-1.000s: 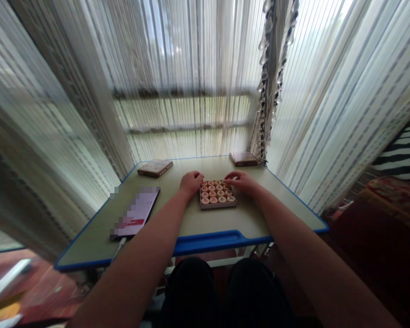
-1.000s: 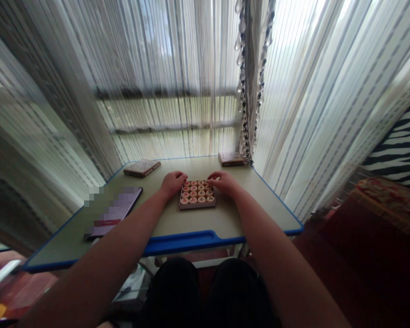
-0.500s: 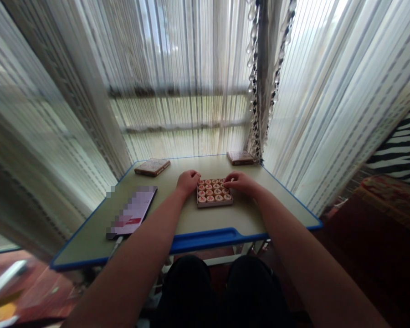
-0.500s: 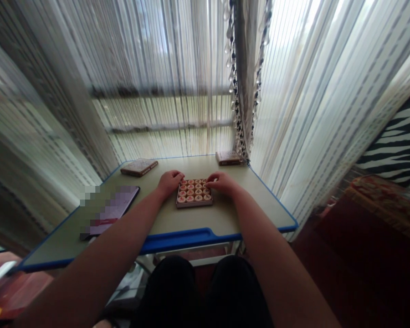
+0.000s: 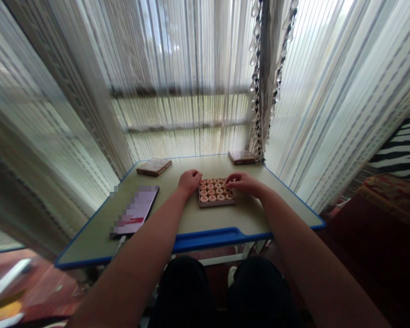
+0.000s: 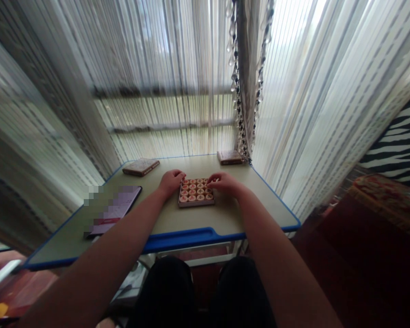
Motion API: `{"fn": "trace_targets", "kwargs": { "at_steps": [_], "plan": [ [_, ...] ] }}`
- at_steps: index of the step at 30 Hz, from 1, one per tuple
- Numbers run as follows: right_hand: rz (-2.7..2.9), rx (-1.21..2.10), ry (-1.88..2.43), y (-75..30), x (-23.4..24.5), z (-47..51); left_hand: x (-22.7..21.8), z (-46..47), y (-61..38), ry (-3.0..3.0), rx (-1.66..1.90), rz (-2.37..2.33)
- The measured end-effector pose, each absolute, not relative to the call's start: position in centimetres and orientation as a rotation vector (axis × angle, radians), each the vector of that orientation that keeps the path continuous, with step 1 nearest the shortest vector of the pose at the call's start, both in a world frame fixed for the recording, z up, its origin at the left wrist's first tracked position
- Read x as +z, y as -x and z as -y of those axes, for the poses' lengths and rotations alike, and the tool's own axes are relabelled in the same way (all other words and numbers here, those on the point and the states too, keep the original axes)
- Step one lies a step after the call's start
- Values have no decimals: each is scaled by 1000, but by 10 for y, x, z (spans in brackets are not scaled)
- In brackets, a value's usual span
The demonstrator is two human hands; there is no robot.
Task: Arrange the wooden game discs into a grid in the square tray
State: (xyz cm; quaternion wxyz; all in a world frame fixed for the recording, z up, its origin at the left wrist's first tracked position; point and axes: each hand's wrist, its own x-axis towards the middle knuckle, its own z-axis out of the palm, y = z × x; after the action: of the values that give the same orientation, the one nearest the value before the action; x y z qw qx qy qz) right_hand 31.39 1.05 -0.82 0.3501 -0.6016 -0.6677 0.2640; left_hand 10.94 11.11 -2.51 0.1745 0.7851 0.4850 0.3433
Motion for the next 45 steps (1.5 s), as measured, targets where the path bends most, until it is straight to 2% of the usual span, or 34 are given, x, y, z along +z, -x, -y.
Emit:
{"fn": "trace_targets", "kwargs": {
  "at_steps": [19, 31, 45],
  "plan": [
    [1759, 750, 1605, -309, 2, 2, -26, -112, -108, -2249, 960, -1377],
    [1806, 989, 1608, -313, 3, 6, -25, -111, -108, -2260, 939, -1372],
    [1771, 985, 1587, -314, 3, 7, -11, -103, -106, -2326, 893, -1408]
  ]
}}
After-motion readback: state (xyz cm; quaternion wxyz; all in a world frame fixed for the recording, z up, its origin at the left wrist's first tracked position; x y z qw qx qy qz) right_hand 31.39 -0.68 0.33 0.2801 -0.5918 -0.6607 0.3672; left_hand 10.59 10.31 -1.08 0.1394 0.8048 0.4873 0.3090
